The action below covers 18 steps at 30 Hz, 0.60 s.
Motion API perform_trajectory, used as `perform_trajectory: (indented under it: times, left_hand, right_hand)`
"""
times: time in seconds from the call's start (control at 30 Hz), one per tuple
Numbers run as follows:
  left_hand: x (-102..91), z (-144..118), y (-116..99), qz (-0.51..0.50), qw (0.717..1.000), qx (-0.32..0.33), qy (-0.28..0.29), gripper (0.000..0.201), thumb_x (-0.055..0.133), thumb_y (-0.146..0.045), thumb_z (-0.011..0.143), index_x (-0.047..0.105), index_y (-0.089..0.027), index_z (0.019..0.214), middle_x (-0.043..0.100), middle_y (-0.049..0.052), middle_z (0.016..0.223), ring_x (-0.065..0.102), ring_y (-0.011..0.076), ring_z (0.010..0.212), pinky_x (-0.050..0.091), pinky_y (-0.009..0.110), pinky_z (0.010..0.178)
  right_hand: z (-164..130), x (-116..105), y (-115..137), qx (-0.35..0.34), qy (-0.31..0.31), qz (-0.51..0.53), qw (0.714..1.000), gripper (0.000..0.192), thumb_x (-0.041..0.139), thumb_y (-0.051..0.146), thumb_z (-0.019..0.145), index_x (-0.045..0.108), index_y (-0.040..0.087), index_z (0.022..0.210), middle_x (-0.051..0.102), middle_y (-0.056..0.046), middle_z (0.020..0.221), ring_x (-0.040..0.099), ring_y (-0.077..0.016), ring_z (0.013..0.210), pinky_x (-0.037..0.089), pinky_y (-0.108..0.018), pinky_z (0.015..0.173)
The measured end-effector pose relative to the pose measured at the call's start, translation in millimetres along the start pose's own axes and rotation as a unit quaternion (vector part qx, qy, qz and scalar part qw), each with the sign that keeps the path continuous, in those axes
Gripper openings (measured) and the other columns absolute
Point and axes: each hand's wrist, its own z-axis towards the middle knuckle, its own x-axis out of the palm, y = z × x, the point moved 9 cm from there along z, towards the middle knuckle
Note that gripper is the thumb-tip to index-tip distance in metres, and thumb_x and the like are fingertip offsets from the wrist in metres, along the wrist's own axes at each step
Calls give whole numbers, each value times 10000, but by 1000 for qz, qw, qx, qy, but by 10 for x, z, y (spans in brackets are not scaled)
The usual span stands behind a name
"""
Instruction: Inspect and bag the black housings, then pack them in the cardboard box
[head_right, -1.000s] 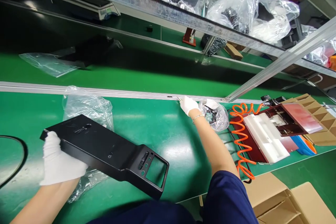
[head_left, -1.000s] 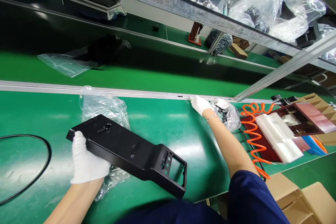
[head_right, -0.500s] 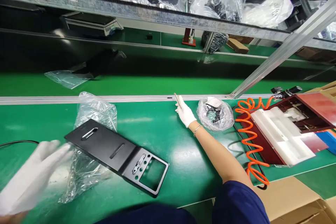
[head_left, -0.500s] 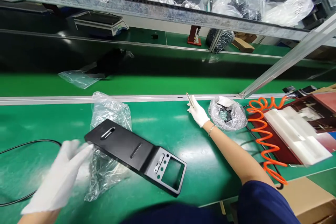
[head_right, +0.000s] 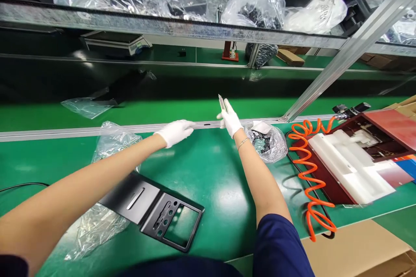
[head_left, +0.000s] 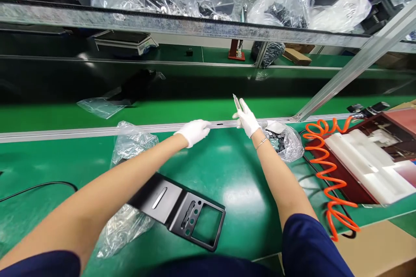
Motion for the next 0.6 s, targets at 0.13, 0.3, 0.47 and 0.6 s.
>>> perform_trajectory:
  times: [0.13, 0.3, 0.47, 0.6]
  left_hand:
    - [282, 490, -38, 56, 997, -35, 29, 482, 491, -170, 899, 728, -223, 1316, 672, 130, 1371, 656, 279, 1222, 527, 350, 1015]
    - [396, 632, -21, 102, 993, -52, 34, 441, 547, -166, 842, 792, -237, 1202, 681, 147, 1268, 659, 316, 1158, 547, 389, 950]
    - [443, 631, -41, 121, 991, -52, 32, 444, 534, -191, 868, 777, -207, 1239, 658, 170, 1268, 646, 336, 1159, 547, 412, 951]
    - [490, 656, 0, 121, 991, -49, 27, 465, 520, -186, 880, 755, -195, 1282, 644, 177, 1303, 645, 345, 1159, 545, 416, 949]
  right_hand:
    - [-12, 50, 94, 26, 46, 95, 994, 496, 514, 398, 910, 546, 226, 1374, 729, -85, 1144, 722, -148, 828, 584, -236, 613]
    - [39, 79, 30, 23, 61, 146, 987, 287, 674, 303, 821, 581, 220, 1079, 768, -67, 1077, 743, -178, 948, 608, -292, 759]
    - [109, 77, -135, 29, -43, 19, 999, 260, 586, 445, 942, 534, 217, 828, 612, 32, 543, 534, -106, 443, 515, -250, 582]
    - [52, 173, -144, 12, -33, -27, 999, 373, 544, 519, 969, 562, 220, 746, 536, 42, 457, 455, -105, 405, 456, -243, 536]
